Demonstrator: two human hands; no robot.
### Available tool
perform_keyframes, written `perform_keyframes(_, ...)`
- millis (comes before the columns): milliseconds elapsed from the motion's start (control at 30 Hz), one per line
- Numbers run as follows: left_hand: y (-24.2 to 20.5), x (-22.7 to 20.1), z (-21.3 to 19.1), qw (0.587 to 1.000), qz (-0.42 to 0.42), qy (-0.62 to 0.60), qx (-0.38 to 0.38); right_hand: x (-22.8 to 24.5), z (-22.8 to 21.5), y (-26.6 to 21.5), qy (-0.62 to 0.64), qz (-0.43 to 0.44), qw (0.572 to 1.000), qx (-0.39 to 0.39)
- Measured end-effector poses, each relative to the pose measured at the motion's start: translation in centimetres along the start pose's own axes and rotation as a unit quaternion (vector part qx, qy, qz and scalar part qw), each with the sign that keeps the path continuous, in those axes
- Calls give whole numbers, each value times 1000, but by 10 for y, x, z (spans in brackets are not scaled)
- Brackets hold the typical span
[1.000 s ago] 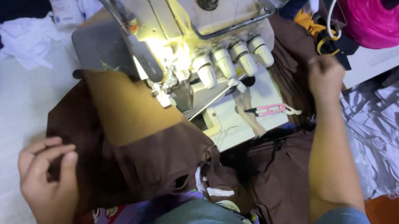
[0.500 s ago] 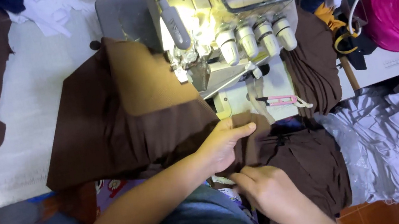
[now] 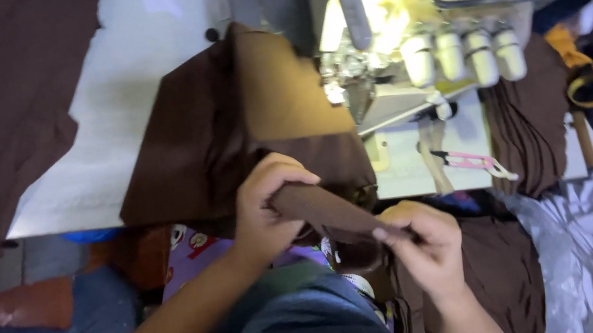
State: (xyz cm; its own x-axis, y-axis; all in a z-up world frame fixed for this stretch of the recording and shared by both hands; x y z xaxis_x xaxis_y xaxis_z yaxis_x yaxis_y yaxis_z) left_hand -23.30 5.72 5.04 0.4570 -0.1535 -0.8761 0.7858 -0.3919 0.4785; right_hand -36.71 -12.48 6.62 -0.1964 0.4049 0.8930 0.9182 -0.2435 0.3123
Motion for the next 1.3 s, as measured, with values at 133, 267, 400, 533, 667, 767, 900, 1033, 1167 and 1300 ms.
perform_keyframes(133,2,-16,-23,990,-86,-112,-27,21,22,6,44,-19,998,50)
perform_keyframes(267,27,-49,-39,1000,9,-7,6,-17,21,-5,65,60,995,49)
perform_keyframes(400,77,-7,-31,959,118,258,6,-57,43,23,103,164,981,31)
perform_keyframes(533,130,51,-17,982,62,172,52,-63,69,59,162,111,980,-2)
perform_keyframes(667,122,48,-39,968,-53,224,103,-99,74,47,177,160,971,24)
perform_keyframes(767,115,66,-48,967,-82,226,88,-107,78,40,168,152,973,36)
perform_keyframes(900,113,64,-42,971,-68,222,67,-66,79,48,136,139,980,34)
perform_keyframes(1033,113,62,-39,967,-84,224,87,-71,76,38,120,140,983,22)
perform_keyframes(1167,112,61,-34,946,-90,294,106,-78,76,30,108,126,986,13)
perform_keyframes(1300,109,49,-30,930,43,357,76,-78,74,31,77,94,993,0)
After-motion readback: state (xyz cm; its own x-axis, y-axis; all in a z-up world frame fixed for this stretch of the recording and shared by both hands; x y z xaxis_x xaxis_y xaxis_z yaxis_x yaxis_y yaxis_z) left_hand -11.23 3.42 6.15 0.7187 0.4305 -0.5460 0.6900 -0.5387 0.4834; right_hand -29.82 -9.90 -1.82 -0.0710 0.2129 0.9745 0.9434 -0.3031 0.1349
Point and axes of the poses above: each hand's wrist, its own y-axis towards the middle knuckle, its own z-axis out of the palm, x = y × z, the point moved 4 cm from there along y, towards the middle knuckle, and after that the axes turned 5 degrees about y, right-handed, at the moved point
